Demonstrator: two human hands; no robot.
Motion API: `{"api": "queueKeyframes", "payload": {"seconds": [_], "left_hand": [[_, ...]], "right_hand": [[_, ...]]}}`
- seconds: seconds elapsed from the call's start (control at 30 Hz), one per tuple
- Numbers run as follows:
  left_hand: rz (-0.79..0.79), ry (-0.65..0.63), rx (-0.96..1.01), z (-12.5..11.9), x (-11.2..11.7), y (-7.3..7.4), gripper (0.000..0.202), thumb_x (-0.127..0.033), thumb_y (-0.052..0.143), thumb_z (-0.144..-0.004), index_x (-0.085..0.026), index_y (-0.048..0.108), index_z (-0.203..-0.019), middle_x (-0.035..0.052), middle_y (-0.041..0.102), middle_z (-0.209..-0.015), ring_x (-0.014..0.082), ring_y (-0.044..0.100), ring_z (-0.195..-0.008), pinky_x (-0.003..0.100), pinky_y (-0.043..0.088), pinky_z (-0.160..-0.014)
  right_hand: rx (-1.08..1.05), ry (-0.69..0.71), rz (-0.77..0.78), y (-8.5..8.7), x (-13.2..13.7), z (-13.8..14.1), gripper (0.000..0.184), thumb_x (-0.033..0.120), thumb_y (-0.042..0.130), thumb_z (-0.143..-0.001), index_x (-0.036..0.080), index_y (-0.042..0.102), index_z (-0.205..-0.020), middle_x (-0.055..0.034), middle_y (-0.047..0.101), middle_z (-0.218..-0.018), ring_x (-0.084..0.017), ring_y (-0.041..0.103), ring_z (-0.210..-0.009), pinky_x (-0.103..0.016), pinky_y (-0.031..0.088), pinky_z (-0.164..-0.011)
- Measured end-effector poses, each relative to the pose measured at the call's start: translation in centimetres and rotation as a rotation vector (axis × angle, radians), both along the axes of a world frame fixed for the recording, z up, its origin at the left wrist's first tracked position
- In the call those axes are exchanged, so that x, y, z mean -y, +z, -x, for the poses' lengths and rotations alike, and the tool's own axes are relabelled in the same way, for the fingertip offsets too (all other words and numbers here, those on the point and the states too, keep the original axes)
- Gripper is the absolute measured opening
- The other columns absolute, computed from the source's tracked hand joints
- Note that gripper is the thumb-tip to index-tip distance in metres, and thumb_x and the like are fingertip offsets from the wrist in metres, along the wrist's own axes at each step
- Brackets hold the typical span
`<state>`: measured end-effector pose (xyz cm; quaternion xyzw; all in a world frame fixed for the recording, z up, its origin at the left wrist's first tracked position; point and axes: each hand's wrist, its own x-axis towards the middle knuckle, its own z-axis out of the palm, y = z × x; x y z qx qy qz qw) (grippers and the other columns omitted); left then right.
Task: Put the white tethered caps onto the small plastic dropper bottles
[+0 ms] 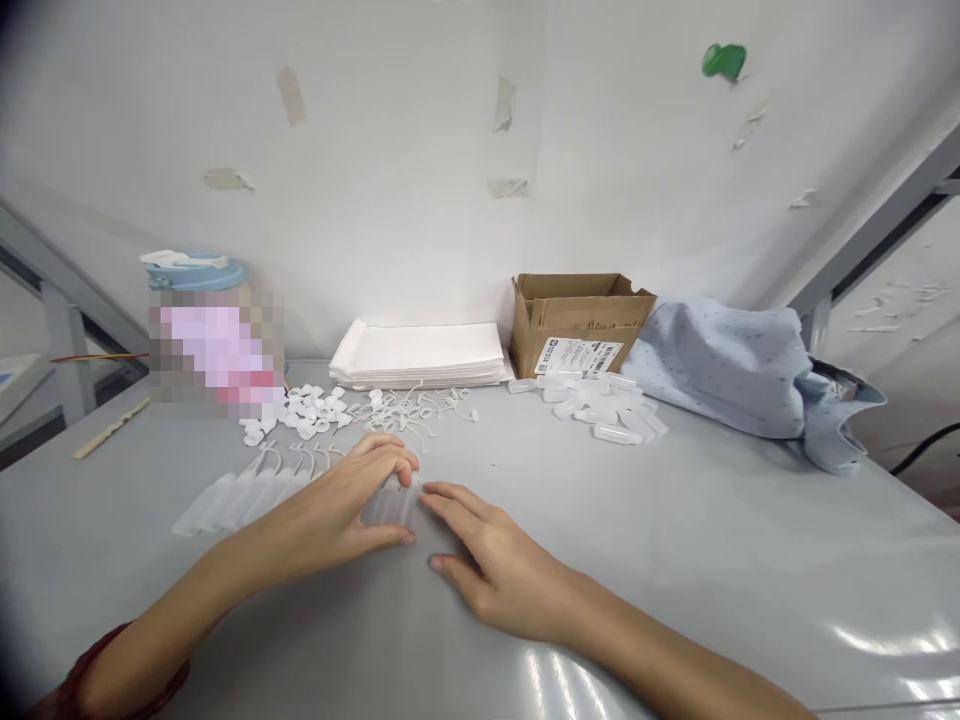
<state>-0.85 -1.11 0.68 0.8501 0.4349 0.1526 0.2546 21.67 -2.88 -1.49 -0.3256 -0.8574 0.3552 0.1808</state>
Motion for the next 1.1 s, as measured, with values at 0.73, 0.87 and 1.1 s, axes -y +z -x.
{"api": "queueKeyframes", "payload": {"seconds": [0.73,0.87,1.1], "left_hand": [[-0.01,-0.015,0.016,0.7,0.1,0.5,0.045,-0.031,0.079,-0.066,-0.024,0.042,-0.092,0.0039,0.049,-0.11,0.0249,0.039,-0.112,0.038,0.042,-0.089],[0.025,-0.002,-0.011,1.0,0.1,0.6,0.05,-0.028,0.08,-0.063,-0.024,0.043,-0.096,0.005,0.047,-0.111,0.0261,0.038,-0.111,0.04,0.041,-0.089],[0.057,0.037,-0.054,0.9,0.2,0.5,0.042,-0.024,0.075,-0.066,-0.023,0.044,-0.094,0.0049,0.047,-0.107,0.0262,0.039,-0.109,0.041,0.04,-0.088]], "right_hand": [[0.079,0.048,0.073,0.5,0.1,-0.2,0.062,0.022,0.055,-0.085,0.015,0.036,-0.143,-0.013,0.03,-0.152,-0.024,0.031,-0.138,-0.04,0.031,-0.112],[0.096,0.054,0.084,0.5,0.2,-0.2,0.061,0.022,0.054,-0.085,0.016,0.036,-0.143,-0.0122,0.029,-0.152,-0.023,0.03,-0.139,-0.04,0.031,-0.113],[0.09,0.033,0.099,0.9,0.4,-0.2,0.059,0.022,0.056,-0.083,0.016,0.041,-0.141,-0.0125,0.034,-0.15,-0.025,0.035,-0.137,-0.041,0.033,-0.111]]}}
